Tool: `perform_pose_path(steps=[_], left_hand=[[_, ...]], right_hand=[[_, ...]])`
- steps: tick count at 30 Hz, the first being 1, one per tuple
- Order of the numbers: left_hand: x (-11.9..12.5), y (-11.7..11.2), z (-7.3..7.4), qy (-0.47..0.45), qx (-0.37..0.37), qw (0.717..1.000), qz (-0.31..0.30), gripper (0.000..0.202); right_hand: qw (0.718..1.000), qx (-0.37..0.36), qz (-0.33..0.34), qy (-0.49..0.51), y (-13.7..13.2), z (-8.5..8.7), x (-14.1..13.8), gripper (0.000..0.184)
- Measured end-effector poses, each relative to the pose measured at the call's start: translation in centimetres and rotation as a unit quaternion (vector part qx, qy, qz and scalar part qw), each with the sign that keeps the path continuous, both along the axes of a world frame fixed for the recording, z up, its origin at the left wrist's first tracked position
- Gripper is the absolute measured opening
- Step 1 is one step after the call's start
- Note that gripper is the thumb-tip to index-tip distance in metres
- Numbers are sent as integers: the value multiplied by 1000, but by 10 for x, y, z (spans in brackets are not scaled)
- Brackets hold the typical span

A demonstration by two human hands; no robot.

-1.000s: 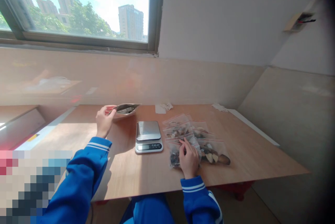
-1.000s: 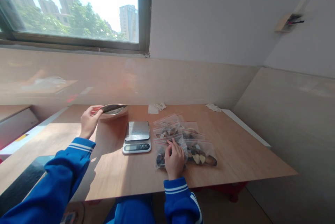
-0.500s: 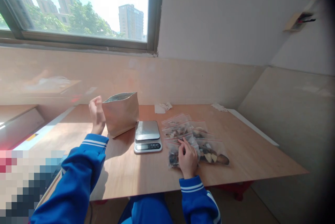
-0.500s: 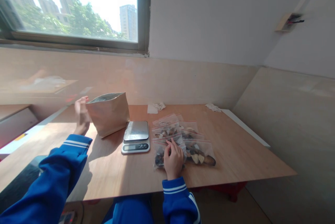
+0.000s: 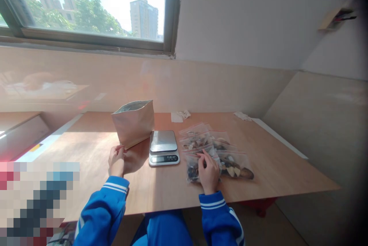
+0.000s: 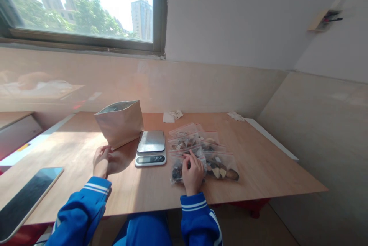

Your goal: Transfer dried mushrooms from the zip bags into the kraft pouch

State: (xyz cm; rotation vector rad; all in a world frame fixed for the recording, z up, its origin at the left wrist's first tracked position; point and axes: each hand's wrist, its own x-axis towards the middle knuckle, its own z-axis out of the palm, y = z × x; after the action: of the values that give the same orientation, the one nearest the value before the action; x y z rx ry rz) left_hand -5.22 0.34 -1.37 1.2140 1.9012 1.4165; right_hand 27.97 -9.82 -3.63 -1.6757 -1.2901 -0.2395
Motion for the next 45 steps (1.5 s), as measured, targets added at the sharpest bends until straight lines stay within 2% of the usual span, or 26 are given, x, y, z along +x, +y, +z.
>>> perform_pose_path(steps=[5,8,10,22,28,35,37,40,43,45], left_hand=[[3,-3,2,73,-32,993,-82,18],[5,-6,1,172,-39,974,-143,19],[6,-8,1,201,-41,965,-164,20],[3,-7,-2,226,-43,955,-188,17],[6,-11,3,230,-51,953,-192,17],[9,-17,8,220,-55,954,-194,16],[11,-20,11,209,-62,955,-202,17],[15,-29,17,197,-52,952,-229,18],[25,-46,19,192,-35,944,-264,21],[36,-63,18,174,-25,948,-265,23]], right_hand=[[1000,0,3,4,0,-1,1,34],[1000,-4,4,7,-1,0,1,35],[1000,-7,3,8,-1,0,1,34],[1000,-7,5,7,-1,-2,2,35],[1000,-7,12,3,-2,-2,3,35],[996,8,65,-58,-8,6,-3,18],[994,31,72,-74,-12,10,-9,16],[993,70,47,-85,-23,22,-29,16],[995,67,17,-66,-33,46,-62,19],[998,26,41,-41,-34,68,-86,21]])
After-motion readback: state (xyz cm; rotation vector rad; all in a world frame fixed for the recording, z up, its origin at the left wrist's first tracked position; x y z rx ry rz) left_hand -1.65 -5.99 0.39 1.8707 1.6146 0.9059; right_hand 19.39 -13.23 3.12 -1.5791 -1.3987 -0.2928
